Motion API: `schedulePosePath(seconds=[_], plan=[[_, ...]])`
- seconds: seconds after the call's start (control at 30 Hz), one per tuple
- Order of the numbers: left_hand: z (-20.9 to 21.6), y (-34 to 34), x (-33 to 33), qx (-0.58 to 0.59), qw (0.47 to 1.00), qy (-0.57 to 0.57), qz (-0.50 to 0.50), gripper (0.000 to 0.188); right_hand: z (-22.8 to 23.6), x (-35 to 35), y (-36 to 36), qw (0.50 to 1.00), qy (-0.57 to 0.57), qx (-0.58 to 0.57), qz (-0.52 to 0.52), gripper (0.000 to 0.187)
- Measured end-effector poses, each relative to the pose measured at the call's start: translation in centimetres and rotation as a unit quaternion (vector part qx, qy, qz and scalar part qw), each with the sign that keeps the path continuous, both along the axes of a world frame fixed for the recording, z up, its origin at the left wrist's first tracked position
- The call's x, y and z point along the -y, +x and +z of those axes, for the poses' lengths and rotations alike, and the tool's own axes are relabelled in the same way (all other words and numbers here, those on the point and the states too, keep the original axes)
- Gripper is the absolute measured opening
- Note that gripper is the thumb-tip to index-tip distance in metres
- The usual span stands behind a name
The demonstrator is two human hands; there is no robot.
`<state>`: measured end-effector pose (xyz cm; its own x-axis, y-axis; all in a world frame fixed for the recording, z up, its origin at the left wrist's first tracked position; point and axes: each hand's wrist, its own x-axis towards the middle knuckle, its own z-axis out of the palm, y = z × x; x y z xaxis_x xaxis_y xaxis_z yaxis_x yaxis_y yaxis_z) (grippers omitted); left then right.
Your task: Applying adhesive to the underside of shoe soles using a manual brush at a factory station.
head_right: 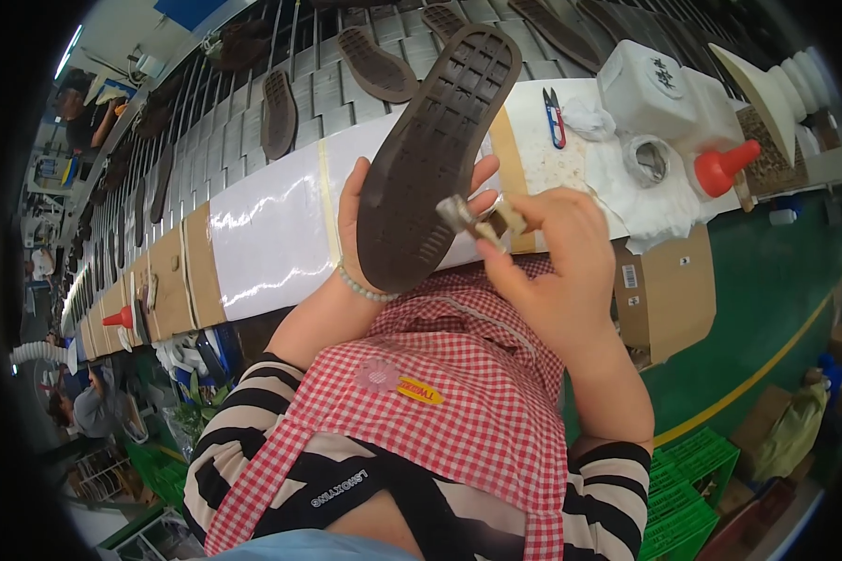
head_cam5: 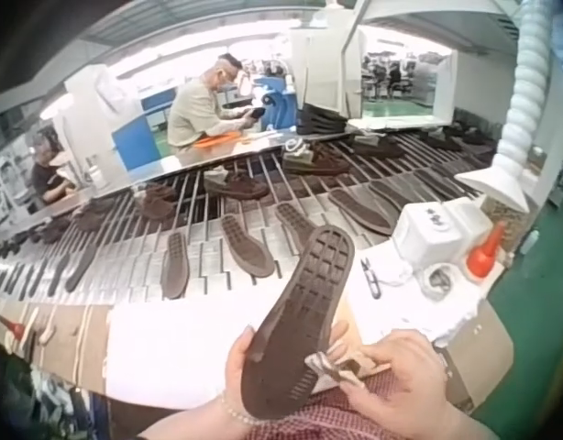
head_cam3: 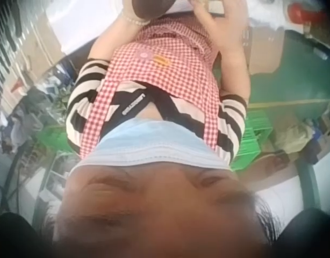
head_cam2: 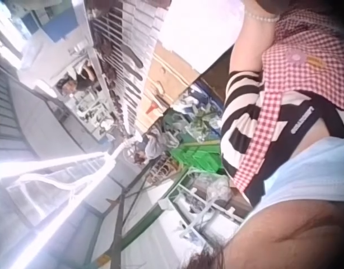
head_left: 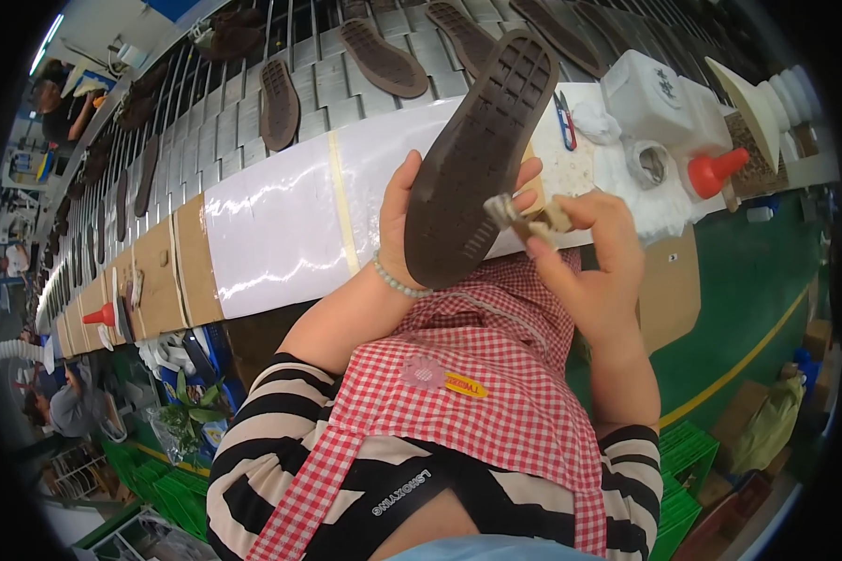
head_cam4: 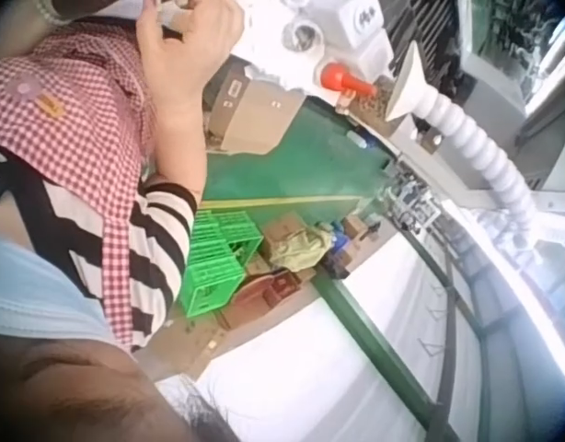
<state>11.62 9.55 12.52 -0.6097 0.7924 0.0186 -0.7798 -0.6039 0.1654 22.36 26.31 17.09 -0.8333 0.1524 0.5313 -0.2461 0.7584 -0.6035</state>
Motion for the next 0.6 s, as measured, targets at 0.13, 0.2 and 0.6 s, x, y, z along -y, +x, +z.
schedulePosePath(seconds=[0.13,0.2,0.6], plan=[[-0.3,0.3,-0.1,0.006,1.0,0.027,-0.006,0.088,0.5,-0.2,0.0,0.999,-0.008,-0.033,-0.013,0.043],[-0.3,0.5,0.0,0.093,0.99,0.104,-0.022,0.087,0.8,0.0,0.0,0.998,-0.003,-0.017,0.056,0.043],[-0.9,1.1,0.2,-0.061,0.997,0.022,-0.051,0.081,0.6,-1.5,-0.7,0.998,0.038,-0.058,-0.011,0.042]])
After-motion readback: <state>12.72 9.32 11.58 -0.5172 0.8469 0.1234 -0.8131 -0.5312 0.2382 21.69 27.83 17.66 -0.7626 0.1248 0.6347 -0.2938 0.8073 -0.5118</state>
